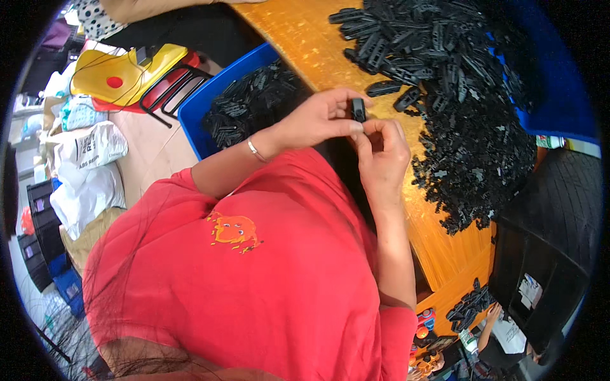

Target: The person sorts small black plastic components by hand at a workbench, inspecting them one by one.

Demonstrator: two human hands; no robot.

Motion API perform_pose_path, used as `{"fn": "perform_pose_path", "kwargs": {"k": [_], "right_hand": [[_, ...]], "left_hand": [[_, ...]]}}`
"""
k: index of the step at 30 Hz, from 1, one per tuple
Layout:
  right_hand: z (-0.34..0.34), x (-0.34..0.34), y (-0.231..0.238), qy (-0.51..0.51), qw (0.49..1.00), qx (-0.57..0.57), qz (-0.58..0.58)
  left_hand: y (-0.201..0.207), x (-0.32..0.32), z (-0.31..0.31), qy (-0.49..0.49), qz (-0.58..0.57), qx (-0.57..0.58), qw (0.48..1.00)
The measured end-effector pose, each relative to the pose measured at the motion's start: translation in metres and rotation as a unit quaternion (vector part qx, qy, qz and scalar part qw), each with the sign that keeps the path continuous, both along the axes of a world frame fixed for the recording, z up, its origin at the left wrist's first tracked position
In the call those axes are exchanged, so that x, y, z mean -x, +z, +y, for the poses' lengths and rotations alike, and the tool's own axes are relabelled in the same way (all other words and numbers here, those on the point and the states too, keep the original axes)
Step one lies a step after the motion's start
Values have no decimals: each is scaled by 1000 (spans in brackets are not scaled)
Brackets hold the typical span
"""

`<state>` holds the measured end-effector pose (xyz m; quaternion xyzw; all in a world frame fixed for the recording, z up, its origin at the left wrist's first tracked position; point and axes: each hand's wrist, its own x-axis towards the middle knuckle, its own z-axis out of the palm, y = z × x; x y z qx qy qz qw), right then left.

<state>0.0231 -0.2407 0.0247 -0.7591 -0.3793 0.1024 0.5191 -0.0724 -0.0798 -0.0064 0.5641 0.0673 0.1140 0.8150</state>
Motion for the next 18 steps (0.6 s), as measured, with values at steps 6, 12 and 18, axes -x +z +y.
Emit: {"fn": "perform_pose_path", "kwargs": {"k": [6,12,18], "right_hand": [[-6,26,-22,26,989,121,81],[4,58,-28,77,987,143,16],[10,69,-33,186,967,171,-21]], "left_hand": [[-22,33,-11,-46,32,34,998],[-41,69,0,-43,82,-10,996],[-81,106,16,-40,196,120,972]]}}
